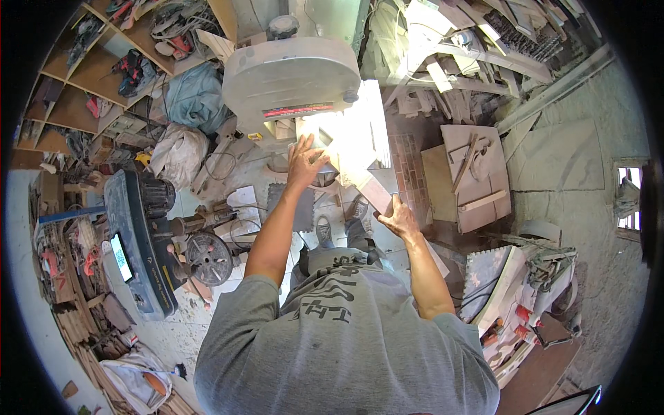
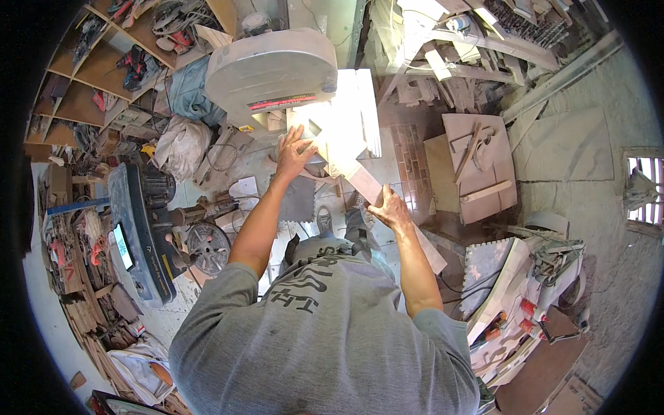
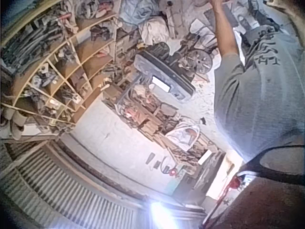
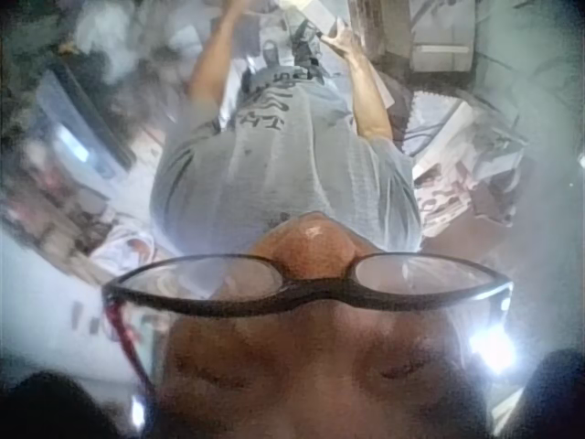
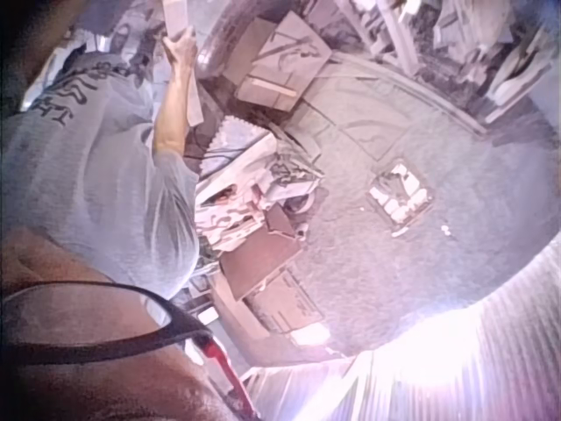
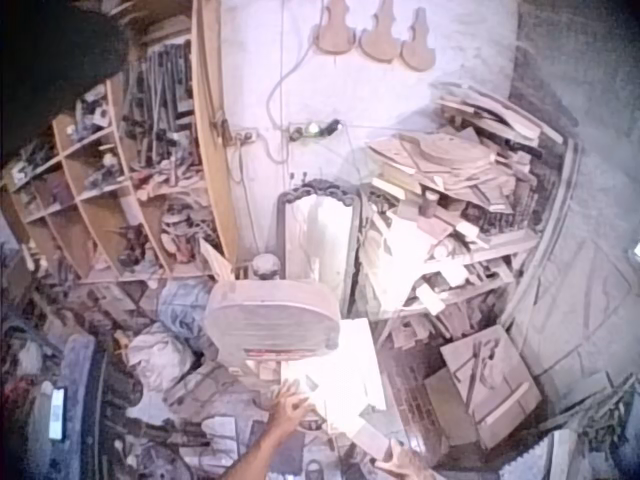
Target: The person uses a band saw to cut a curved profile into a wooden guitar neck, guiding the workpiece through the blade with both hands.
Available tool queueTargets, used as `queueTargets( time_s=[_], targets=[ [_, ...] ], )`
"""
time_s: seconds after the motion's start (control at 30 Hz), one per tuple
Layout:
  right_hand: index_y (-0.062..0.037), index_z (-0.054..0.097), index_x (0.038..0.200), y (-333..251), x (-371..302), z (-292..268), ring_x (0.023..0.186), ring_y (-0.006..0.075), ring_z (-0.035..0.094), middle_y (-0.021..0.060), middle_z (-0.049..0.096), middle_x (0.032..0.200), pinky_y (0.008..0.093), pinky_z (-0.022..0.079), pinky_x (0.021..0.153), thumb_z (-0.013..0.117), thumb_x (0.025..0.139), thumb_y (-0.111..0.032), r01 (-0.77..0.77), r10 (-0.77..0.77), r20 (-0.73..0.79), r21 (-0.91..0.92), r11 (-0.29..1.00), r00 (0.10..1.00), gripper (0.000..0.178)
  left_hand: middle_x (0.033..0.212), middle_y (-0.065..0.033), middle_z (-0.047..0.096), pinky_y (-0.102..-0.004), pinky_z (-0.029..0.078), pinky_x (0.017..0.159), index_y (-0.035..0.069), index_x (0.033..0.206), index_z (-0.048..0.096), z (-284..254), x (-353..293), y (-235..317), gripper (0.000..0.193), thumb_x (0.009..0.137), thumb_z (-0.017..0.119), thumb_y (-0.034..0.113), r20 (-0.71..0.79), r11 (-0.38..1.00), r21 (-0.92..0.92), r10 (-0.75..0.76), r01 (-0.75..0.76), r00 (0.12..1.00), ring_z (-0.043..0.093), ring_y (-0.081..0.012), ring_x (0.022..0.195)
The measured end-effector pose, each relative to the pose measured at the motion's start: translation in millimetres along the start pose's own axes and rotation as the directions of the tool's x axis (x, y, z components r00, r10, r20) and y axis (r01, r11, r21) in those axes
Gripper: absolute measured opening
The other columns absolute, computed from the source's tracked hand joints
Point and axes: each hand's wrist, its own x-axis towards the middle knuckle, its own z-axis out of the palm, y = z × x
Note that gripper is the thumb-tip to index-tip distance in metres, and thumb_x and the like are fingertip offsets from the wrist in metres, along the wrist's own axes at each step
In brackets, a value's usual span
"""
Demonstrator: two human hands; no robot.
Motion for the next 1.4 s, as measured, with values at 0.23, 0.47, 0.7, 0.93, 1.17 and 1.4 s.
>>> queueTargets(
  time_s=[0.23, 0.47, 0.7, 0.93, 1.17, 1.4],
  targets=[
    [0.0013, 0.049, 0.124, 6.0, 3.8, 1.2, 0.098, 0.0496, 0.067, 0.034, 0.068, 0.101, 0.0531, 0.054, 0.088, 0.079, 0.074, -0.052, 0.01, -0.01, -0.03, -0.029, 1.0, 0.999, 0.079, 0.158, -0.0147, 0.043, -0.0517, 0.009, 0.125, 0.008, 0.111, 0.078, 1.9, 0.4, -0.6, 0.043, 0.089, 0.071, 0.045, -0.01, 1.0, -0.002, -0.009, 0.009, 1.0, 0.026, -0.0305, 0.153],
    [0.003, 0.048, 0.127, 6.3, 5.2, -2.3, 0.104, 0.0484, 0.066, 0.0346, 0.067, 0.107, 0.0524, 0.054, 0.091, 0.079, 0.074, -0.054, 0.022, -0.023, -0.006, -0.02, 1.0, 1.0, 0.084, 0.158, -0.0133, 0.043, -0.0508, 0.009, 0.125, 0.009, 0.11, 0.078, 4.3, 1.3, -2.1, 0.043, 0.089, 0.071, 0.045, 0.005, 0.999, 0.008, -0.035, 0.035, 0.999, 0.026, -0.0296, 0.153],
    [0.0035, 0.047, 0.132, 3.0, 5.1, -8.2, 0.104, 0.0483, 0.066, 0.0352, 0.066, 0.108, 0.0524, 0.053, 0.092, 0.079, 0.074, -0.054, 0.0, 0.0, 0.014, -0.033, 0.999, 1.0, 0.087, 0.158, -0.0128, 0.044, -0.0491, 0.01, 0.125, 0.009, 0.108, 0.078, 5.1, 0.6, -0.4, 0.041, 0.088, 0.071, 0.045, -0.031, 1.0, 0.016, -0.022, 0.022, 0.999, 0.027, -0.0289, 0.153],
    [0.0022, 0.047, 0.132, 1.6, 6.2, -10.6, 0.105, 0.0492, 0.065, 0.0363, 0.066, 0.108, 0.0525, 0.053, 0.092, 0.079, 0.074, -0.05, -0.009, 0.01, 0.022, -0.034, 0.999, 1.0, 0.085, 0.157, -0.0128, 0.046, -0.049, 0.011, 0.124, 0.009, 0.106, 0.079, 5.9, -0.2, 1.5, 0.04, 0.088, 0.071, 0.044, -0.064, 1.0, 0.017, -0.011, 0.012, 0.998, 0.029, -0.0294, 0.152],
    [0.0011, 0.048, 0.13, 3.7, 6.2, -8.9, 0.102, 0.05, 0.066, 0.0353, 0.067, 0.103, 0.0532, 0.054, 0.089, 0.08, 0.074, -0.051, 0.008, -0.009, -0.022, -0.036, 0.999, 1.0, 0.083, 0.156, -0.0129, 0.046, -0.0499, 0.012, 0.124, 0.008, 0.105, 0.079, 7.7, 0.1, 2.4, 0.04, 0.087, 0.072, 0.044, -0.056, 0.999, 0.021, -0.039, 0.04, 0.998, 0.029, -0.0295, 0.152],
    [-0.0001, 0.049, 0.124, 10.9, 6.8, -4.9, 0.095, 0.0514, 0.067, 0.0347, 0.068, 0.095, 0.0549, 0.054, 0.084, 0.081, 0.072, -0.047, 0.054, -0.054, -0.042, -0.008, 0.999, 0.998, 0.077, 0.157, -0.0131, 0.046, -0.0498, 0.013, 0.124, 0.009, 0.101, 0.08, 6.2, -0.3, 1.5, 0.038, 0.085, 0.075, 0.044, -0.066, 0.999, 0.045, 0.002, 0.001, 0.998, 0.029, -0.0295, 0.152]
  ],
)
